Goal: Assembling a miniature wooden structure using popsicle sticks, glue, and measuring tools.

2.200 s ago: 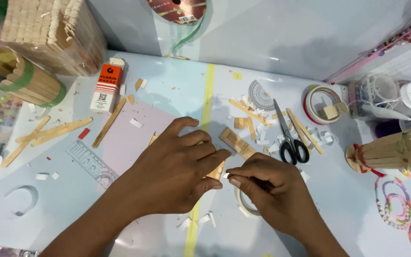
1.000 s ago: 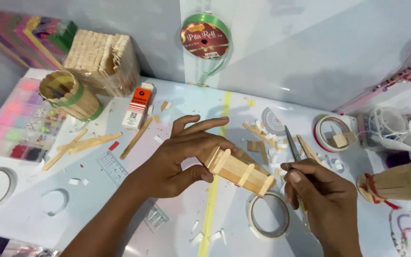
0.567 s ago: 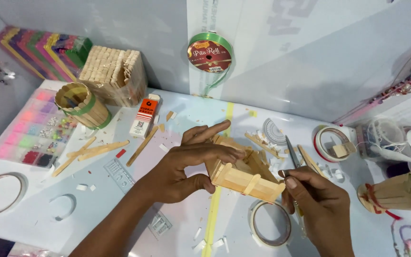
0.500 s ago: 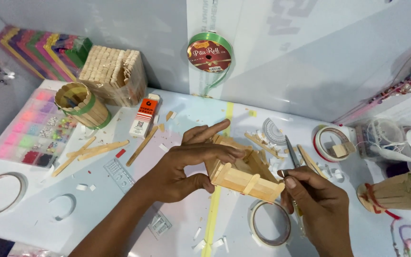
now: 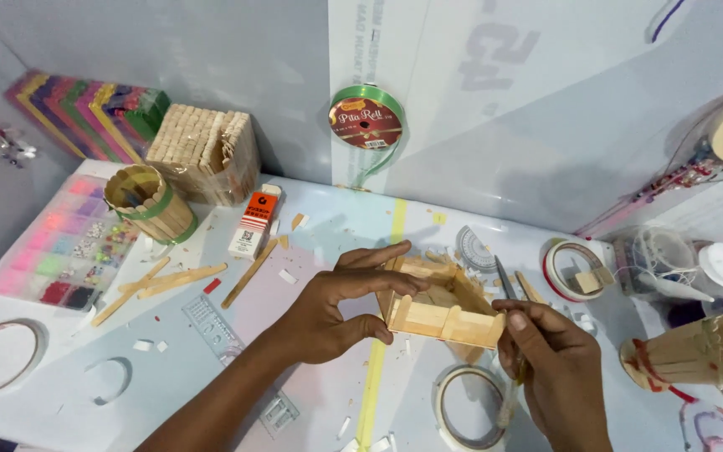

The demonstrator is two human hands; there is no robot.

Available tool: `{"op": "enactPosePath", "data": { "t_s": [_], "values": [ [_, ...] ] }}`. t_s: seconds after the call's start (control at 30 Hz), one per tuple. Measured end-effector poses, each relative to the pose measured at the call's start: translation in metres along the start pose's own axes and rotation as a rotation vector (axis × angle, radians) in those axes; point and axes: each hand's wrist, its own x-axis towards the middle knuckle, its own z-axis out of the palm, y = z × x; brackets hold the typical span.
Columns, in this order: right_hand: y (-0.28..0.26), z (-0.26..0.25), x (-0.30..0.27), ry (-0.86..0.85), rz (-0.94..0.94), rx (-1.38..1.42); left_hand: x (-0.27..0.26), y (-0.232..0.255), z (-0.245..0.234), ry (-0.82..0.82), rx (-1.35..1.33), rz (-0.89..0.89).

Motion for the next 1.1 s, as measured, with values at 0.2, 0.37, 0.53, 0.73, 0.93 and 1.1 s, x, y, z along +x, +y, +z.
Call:
{"op": "enactPosePath", "data": {
  "t_s": [0.2,0.37,0.53,0.73,0.93,1.1],
  "values": [
    [0.005,-0.001,0.015,0.030,0.168,-0.052,0.000,-0.014,0.006,0.052,0.072,0.037],
    [0.019,-0.002,0.019,-0.048,0.162,0.016,-0.002,-0.041,0.001,0.069,0.019,0.058],
    [0.022,0.006,0.020,-0.029,0.175,0.023,-0.003,-0.050,0.004,0.105,-0.057,0.017],
    [0.027,0.004,0.027,-0.047,0.254,0.129,-0.008,-0.068,0.008,0.111,-0.158,0.017],
    [0.031,0.002,0.028,-0.073,0.271,0.161,-0.006,-0.061,0.007,0.118,-0.279,-0.064],
    [0.029,-0.001,0.026,-0.147,0.255,0.315,-0.004,-0.059,0.006,0.152,-0.396,-0.092]
  ]
}}
